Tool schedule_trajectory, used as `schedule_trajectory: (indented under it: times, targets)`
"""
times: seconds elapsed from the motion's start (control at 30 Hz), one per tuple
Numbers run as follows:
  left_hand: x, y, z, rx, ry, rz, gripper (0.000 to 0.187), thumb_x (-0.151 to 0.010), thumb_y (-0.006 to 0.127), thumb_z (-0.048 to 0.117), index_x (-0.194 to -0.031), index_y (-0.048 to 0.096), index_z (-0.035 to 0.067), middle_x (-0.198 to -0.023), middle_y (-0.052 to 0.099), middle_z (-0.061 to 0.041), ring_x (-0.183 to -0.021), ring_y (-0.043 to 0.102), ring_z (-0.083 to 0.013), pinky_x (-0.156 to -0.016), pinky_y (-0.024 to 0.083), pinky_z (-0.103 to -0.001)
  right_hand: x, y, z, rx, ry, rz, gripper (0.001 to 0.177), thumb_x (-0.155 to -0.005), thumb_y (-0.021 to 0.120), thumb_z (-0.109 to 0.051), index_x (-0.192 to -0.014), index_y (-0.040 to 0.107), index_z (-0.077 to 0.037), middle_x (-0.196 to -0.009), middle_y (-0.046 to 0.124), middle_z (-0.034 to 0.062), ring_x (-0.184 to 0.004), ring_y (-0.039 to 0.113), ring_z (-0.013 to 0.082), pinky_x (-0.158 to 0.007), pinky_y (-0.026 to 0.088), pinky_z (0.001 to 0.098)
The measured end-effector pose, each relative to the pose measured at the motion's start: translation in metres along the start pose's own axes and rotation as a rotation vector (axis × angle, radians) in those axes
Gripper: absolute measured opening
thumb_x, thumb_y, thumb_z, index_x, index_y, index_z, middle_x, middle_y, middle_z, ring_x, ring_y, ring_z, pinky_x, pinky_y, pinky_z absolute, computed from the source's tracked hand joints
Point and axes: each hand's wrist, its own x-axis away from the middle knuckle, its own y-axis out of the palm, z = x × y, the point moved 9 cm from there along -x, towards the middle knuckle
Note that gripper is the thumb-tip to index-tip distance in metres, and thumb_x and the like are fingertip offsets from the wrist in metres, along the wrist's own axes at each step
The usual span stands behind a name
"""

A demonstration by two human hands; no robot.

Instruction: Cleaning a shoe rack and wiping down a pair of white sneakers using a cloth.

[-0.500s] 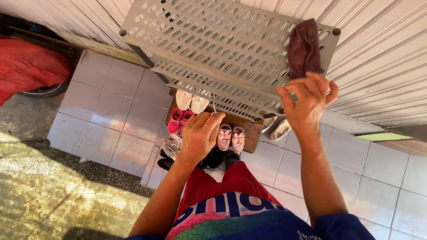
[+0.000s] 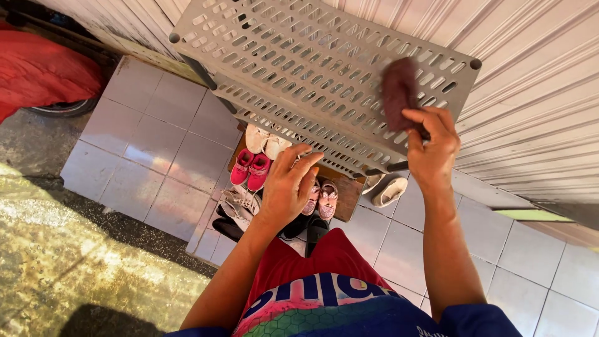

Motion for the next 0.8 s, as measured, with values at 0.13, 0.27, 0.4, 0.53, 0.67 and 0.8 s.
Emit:
schedule_trajectory:
  times: [0.13, 0.27, 0.4, 0.53, 0.67, 0.8]
  targets:
    - [-0.005, 0.009, -0.001, 0.352, -0.268, -0.105, 0.031, -0.103, 0.057, 0.016, -0.130, 0.065, 0.004, -0.117, 0.064, -0.022, -0.109, 0.065, -0.0442, -0.091, 0.053, -0.052, 0.023, 0.028, 0.004, -0.197, -0.027, -0.044, 0.034, -0.084, 0.074, 0.020, -0.102, 0.080, -0.008, -0.112, 0.068, 0.0152, -0.105, 0.068, 0.0330, -0.092, 0.057, 0.0426]
    - [0.007, 0.017, -0.023, 0.869, -0.784, -0.026, 0.067, -0.103, 0.053, 0.033, -0.155, 0.029, -0.001, -0.128, 0.055, -0.031, -0.117, 0.055, -0.0458, -0.101, 0.043, -0.060, 0.043, 0.053, -0.037, -0.416, -0.057, -0.181, 0.028, -0.077, 0.077, 0.017, -0.089, 0.080, -0.008, -0.106, 0.071, 0.0138, -0.105, 0.068, 0.0309, -0.095, 0.054, 0.0456]
    - [0.028, 0.005, -0.054, 1.003, -0.883, 0.261, 0.072, -0.092, 0.073, 0.014, -0.153, 0.036, 0.011, -0.104, 0.061, 0.001, -0.094, 0.061, -0.0095, -0.086, 0.053, -0.028, 0.054, 0.064, -0.060, -0.538, -0.117, -0.274, 0.026, -0.076, 0.072, 0.018, -0.077, 0.077, -0.008, -0.098, 0.068, 0.0100, -0.104, 0.068, 0.0325, -0.093, 0.054, 0.0441]
    - [0.031, -0.006, -0.060, 0.984, -0.789, 0.328, 0.049, -0.087, 0.078, 0.005, -0.133, 0.062, 0.007, -0.102, 0.070, -0.004, -0.095, 0.065, -0.0106, -0.089, 0.054, -0.028, 0.060, 0.080, -0.067, -0.522, -0.109, -0.430, 0.026, -0.071, 0.071, 0.015, -0.082, 0.078, -0.009, -0.093, 0.067, 0.0083, -0.095, 0.070, 0.0300, -0.087, 0.054, 0.0455]
    - [0.028, -0.013, -0.046, 0.824, -0.717, 0.254, 0.040, -0.080, 0.084, 0.006, -0.117, 0.069, 0.004, -0.087, 0.071, -0.008, -0.081, 0.064, -0.0116, -0.077, 0.053, -0.027, 0.058, 0.091, -0.080, -0.500, 0.067, -0.527, 0.068, -0.073, 0.091, -0.017, -0.135, 0.064, -0.010, -0.121, 0.058, 0.0169, -0.116, 0.058, 0.0340, -0.103, 0.043, 0.0516]
    - [0.023, -0.016, -0.039, 0.572, -0.582, 0.079, 0.021, -0.083, 0.084, 0.012, -0.102, 0.078, 0.014, -0.077, 0.075, -0.003, -0.071, 0.063, -0.0056, -0.068, 0.052, -0.020, 0.059, 0.108, -0.097, -0.623, 0.122, -0.583, 0.072, -0.085, 0.083, -0.016, -0.150, 0.053, -0.008, -0.137, 0.059, 0.0154, -0.133, 0.052, 0.0296, -0.112, 0.038, 0.0492]
